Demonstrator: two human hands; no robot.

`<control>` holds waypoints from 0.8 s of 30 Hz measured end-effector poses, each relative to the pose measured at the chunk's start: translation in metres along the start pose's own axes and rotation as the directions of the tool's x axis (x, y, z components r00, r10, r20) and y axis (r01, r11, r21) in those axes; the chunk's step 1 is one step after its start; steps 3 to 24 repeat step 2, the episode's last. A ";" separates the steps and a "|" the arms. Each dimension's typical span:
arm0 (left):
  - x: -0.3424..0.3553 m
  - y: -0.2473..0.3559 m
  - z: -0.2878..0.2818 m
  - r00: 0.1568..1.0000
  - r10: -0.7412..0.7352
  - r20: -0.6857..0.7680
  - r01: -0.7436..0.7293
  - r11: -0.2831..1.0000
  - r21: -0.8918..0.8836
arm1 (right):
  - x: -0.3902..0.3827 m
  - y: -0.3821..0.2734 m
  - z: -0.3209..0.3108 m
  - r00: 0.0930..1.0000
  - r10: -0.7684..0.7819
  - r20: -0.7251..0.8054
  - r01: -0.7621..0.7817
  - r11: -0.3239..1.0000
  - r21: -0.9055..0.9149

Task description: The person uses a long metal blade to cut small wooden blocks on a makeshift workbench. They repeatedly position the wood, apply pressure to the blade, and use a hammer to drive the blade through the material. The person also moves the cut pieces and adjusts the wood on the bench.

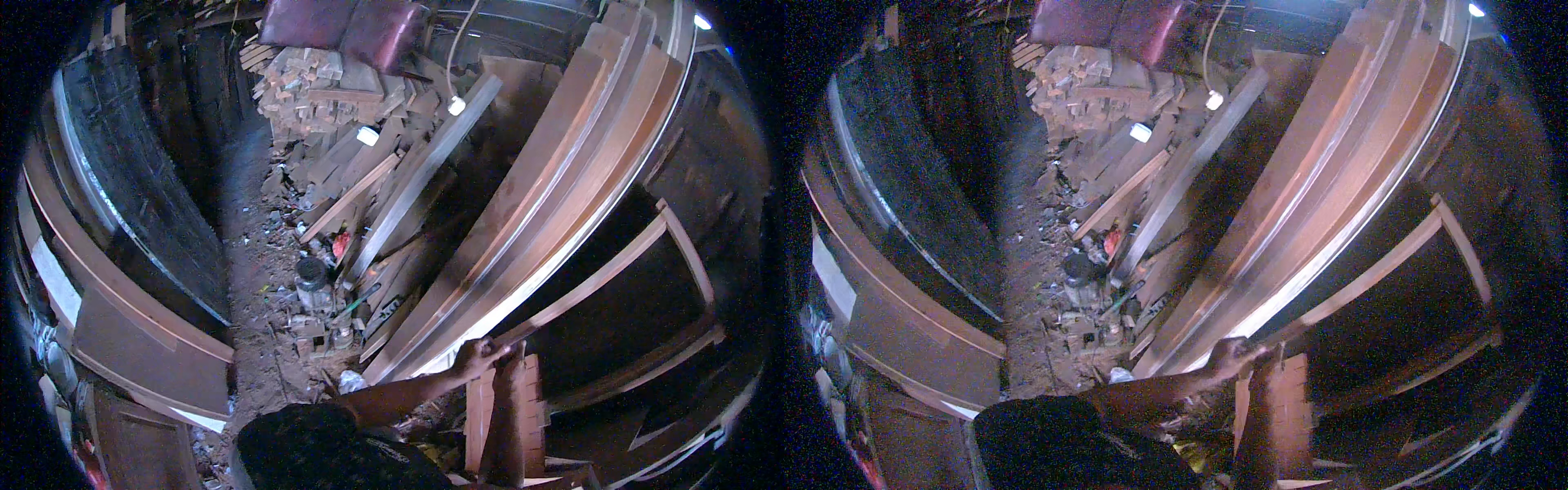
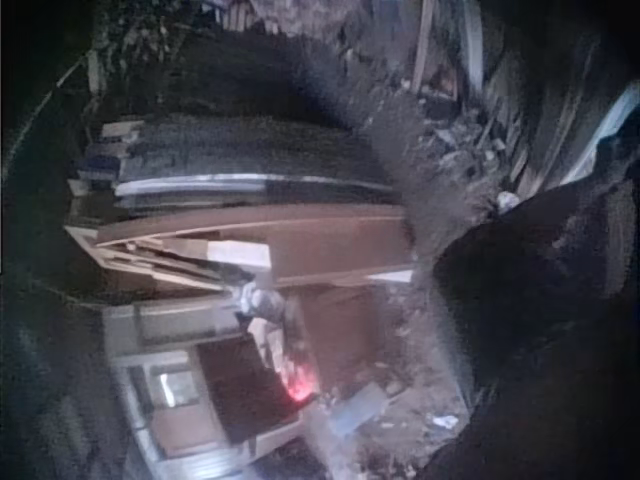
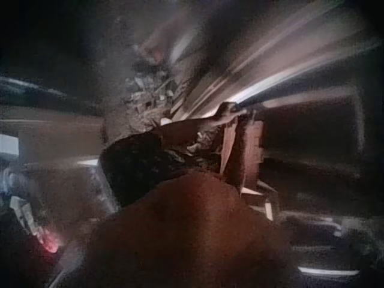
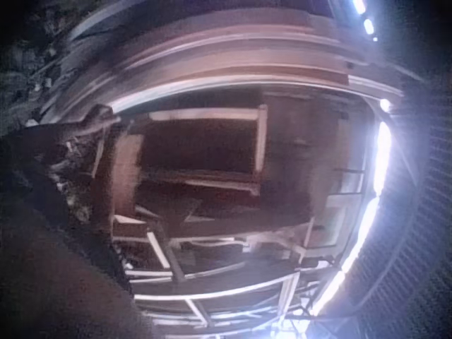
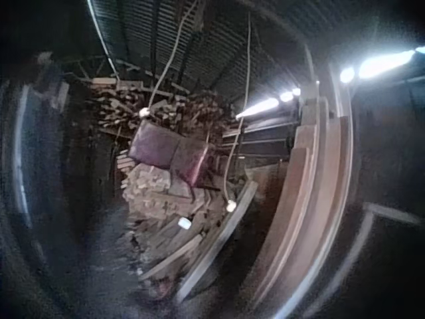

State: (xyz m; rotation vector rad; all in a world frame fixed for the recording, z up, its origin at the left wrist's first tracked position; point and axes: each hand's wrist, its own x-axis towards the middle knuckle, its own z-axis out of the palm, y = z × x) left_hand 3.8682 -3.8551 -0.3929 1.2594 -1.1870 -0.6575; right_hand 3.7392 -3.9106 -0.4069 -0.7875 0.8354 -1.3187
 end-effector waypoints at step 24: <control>-0.035 -0.007 -0.002 0.998 -0.036 0.058 0.037 0.999 -0.020 | -0.030 0.008 0.029 0.987 -0.056 0.151 0.039 0.993 0.110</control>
